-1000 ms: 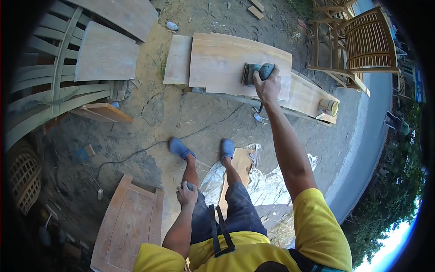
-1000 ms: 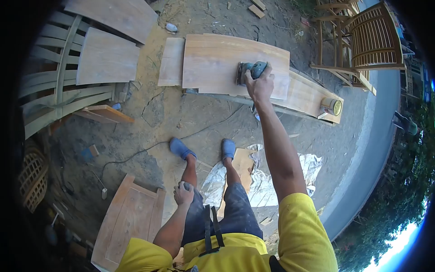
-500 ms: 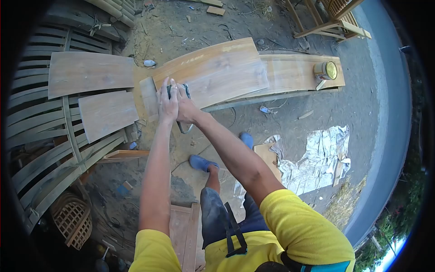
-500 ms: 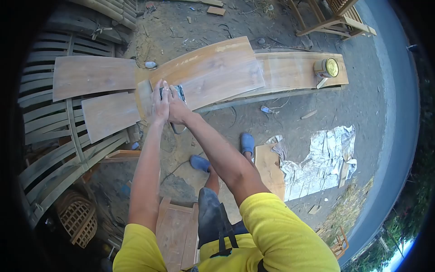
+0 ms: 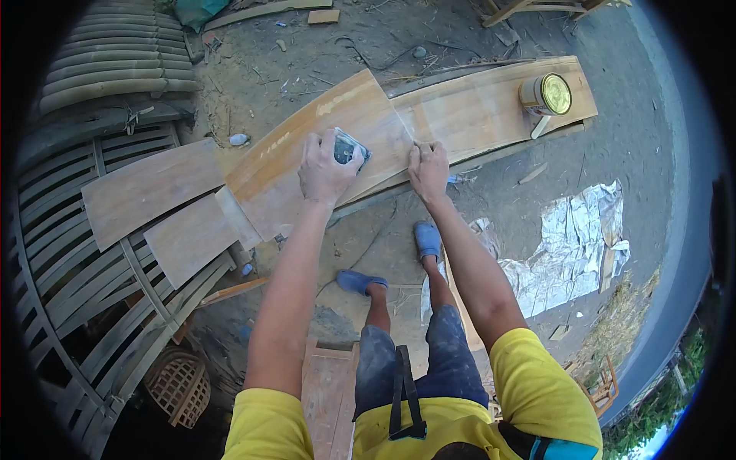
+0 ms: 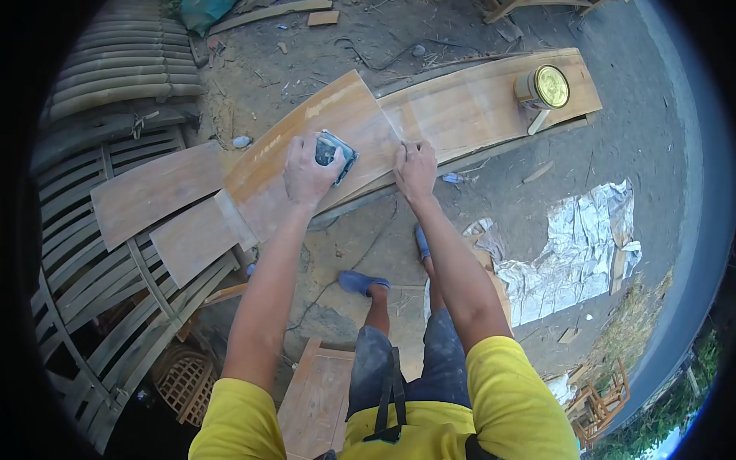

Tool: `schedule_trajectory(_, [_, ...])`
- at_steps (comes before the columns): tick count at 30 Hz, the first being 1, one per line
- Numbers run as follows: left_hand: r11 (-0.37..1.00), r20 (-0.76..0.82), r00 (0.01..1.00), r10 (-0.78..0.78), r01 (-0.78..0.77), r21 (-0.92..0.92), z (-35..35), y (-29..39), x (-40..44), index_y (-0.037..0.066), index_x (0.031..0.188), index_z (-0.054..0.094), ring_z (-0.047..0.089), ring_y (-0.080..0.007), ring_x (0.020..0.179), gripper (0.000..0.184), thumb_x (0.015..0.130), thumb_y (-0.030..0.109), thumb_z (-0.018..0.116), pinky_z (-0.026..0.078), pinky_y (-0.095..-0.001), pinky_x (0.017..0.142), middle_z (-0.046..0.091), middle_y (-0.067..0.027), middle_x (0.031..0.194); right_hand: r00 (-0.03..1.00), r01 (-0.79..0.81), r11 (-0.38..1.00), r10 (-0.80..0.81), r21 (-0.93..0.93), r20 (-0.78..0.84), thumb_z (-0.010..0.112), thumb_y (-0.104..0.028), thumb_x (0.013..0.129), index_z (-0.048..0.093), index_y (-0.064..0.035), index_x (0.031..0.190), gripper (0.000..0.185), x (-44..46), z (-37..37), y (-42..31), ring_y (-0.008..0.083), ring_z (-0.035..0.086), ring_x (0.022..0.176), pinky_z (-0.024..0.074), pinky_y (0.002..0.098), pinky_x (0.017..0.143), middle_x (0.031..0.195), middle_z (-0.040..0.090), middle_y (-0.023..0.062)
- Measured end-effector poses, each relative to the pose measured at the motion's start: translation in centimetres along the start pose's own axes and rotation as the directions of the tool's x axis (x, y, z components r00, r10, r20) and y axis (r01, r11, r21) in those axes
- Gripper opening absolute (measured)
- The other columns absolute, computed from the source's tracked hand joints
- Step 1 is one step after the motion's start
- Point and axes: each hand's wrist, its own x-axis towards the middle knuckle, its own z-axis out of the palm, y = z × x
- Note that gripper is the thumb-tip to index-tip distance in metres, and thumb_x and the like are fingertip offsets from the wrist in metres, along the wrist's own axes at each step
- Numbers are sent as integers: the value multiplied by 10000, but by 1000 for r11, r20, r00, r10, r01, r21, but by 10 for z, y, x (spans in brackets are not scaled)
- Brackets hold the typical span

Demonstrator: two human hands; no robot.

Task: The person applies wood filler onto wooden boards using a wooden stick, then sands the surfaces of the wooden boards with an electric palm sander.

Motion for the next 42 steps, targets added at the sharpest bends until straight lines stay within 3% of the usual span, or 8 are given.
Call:
schedule_trajectory(2, [999, 2, 999, 54, -54, -2, 12, 28, 16, 122, 1223, 694, 658, -358, 1116, 533, 827, 452, 826, 594, -528, 873, 610, -151, 1114, 998, -49, 995, 46, 86, 36, 642, -222, 1006, 712, -38, 1264, 325, 14, -8, 18, 383, 616, 1179, 507, 510, 1004, 1195, 658, 192])
schedule_trajectory(4, [999, 74, 996, 53, -53, 7, 21, 64, 34, 116, 1206, 692, 651, -363, 1135, 514, 835, 450, 814, 594, -535, 870, 608, -159, 1114, 969, 40, 999, -42, -16, -244, 629, -235, 1018, 697, -51, 1308, 351, 34, -8, 39, 377, 607, 1226, 482, 513, 1053, 1294, 650, 183])
schedule_trajectory(12, [998, 20, 998, 56, -55, -36, 44, 108, 64, 129, 1207, 689, 666, -366, 1109, 529, 804, 439, 836, 586, -540, 876, 626, -152, 1110, 954, -20, 977, -45, -213, -297, 580, -314, 1049, 552, -74, 1513, 523, 103, -2, 69, 390, 475, 1449, 376, 534, 1186, 1580, 497, 203])
schedule_trajectory(17, [999, -42, 998, -51, 52, 15, 24, 52, 45, 103, 1183, 683, 663, -369, 1096, 516, 816, 436, 827, 579, -535, 870, 626, -156, 1098, 970, -10, 960, -58, -280, -235, 574, -377, 1044, 474, -80, 1593, 632, 101, 0, 73, 387, 395, 1517, 263, 568, 1253, 1638, 441, 205])
schedule_trajectory(32, [818, -432, 737, -520, 575, -4, -56, -211, -61, 76, 1153, 716, 736, -392, 918, 404, 914, 394, 785, 564, -495, 830, 752, -193, 983, 983, -21, 947, -40, -321, -181, 566, -408, 1059, 424, -72, 1619, 669, 98, -2, 62, 402, 356, 1538, 277, 565, 1249, 1677, 379, 208])
schedule_trajectory(39, [844, -307, 799, -518, 536, -28, -52, -180, -65, 84, 1147, 687, 693, -411, 987, 410, 876, 371, 797, 551, -520, 855, 682, -184, 1041, 975, 8, 935, -87, -355, -206, 610, -411, 1030, 414, -35, 1618, 725, 98, 0, 67, 425, 358, 1531, 283, 589, 1243, 1665, 379, 232])
schedule_trajectory(41, [954, -305, 905, -296, 298, -43, -43, -146, -52, 73, 1131, 679, 682, -399, 997, 426, 854, 370, 809, 559, -517, 856, 660, -169, 1055, 970, 27, 930, -114, -366, -217, 633, -404, 1011, 413, -21, 1616, 749, 99, 1, 67, 428, 357, 1531, 282, 593, 1241, 1651, 391, 246])
schedule_trajectory(42, [956, -304, 907, -290, 292, -42, -37, -129, -43, 73, 1131, 679, 682, -399, 997, 426, 854, 370, 809, 559, -517, 856, 660, -169, 1055, 969, 21, 930, -110, -366, -222, 633, -404, 1011, 413, -21, 1616, 749, 99, 1, 67, 428, 357, 1531, 282, 593, 1241, 1651, 391, 246])
